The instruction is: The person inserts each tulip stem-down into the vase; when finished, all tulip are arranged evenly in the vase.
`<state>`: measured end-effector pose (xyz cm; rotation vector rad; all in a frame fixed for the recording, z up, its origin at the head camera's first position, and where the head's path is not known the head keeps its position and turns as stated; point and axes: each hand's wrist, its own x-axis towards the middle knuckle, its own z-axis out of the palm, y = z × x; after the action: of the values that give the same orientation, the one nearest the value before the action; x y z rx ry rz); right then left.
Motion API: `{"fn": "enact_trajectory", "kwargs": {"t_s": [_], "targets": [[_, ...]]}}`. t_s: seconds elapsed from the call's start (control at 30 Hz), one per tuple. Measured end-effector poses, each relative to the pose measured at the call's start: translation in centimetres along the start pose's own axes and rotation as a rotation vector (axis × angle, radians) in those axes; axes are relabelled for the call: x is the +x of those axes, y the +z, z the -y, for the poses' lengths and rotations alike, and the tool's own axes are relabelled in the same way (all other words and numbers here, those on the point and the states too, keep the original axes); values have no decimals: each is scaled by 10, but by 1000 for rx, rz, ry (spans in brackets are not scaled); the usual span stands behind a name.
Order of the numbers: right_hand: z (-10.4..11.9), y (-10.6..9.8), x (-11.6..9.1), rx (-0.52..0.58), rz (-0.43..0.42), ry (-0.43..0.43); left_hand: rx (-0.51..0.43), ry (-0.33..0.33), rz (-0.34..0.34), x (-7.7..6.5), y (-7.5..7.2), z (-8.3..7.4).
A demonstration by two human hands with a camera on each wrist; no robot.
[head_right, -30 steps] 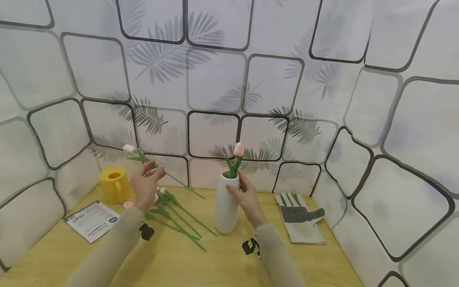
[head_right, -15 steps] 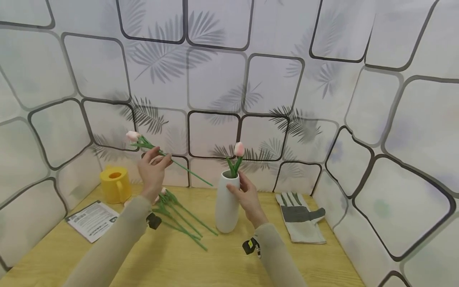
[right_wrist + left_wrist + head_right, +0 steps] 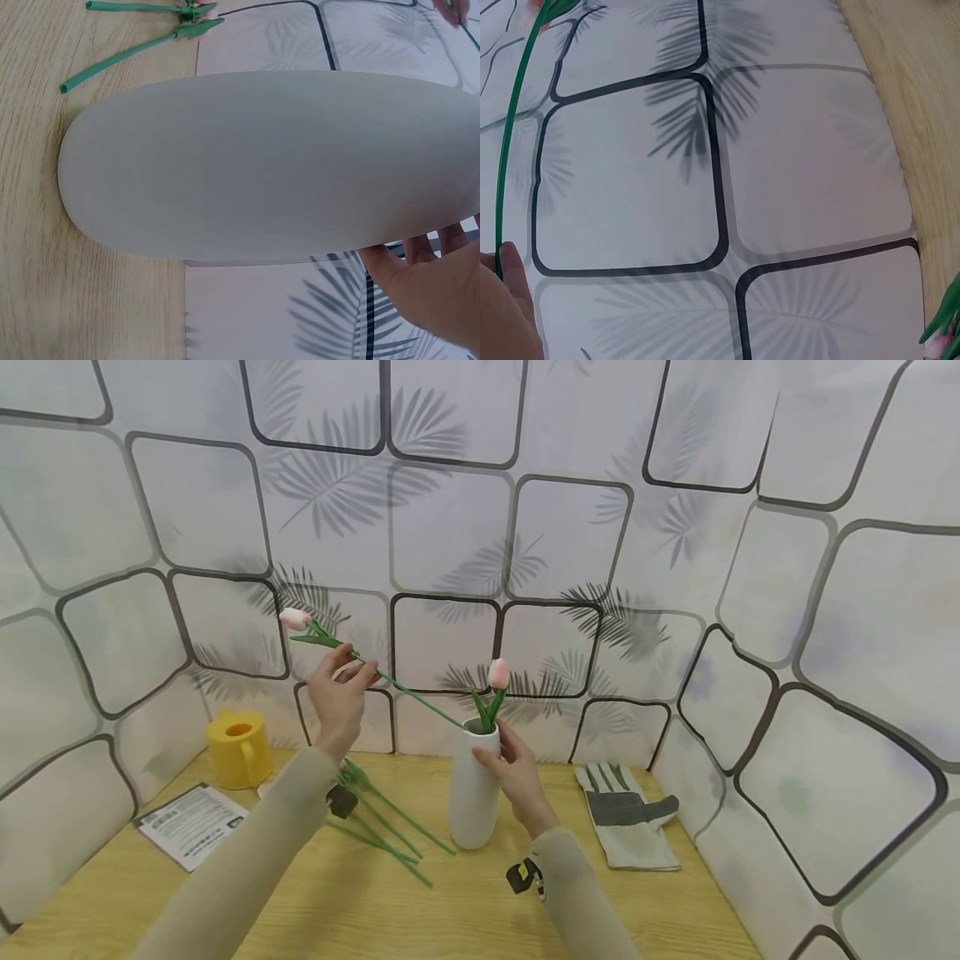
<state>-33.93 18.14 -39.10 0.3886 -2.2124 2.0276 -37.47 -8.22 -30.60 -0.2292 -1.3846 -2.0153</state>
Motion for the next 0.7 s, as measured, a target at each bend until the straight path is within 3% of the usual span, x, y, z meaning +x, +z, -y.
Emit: {"fn": "enact_trajectory", "kwargs": {"t_s": [0.37, 0.7], "targets": [[-2, 5, 1, 4, 2, 14, 113, 36, 65, 1, 20, 2], [-2, 2, 1, -1, -23, 12, 165, 195, 213, -11, 45, 8]]}}
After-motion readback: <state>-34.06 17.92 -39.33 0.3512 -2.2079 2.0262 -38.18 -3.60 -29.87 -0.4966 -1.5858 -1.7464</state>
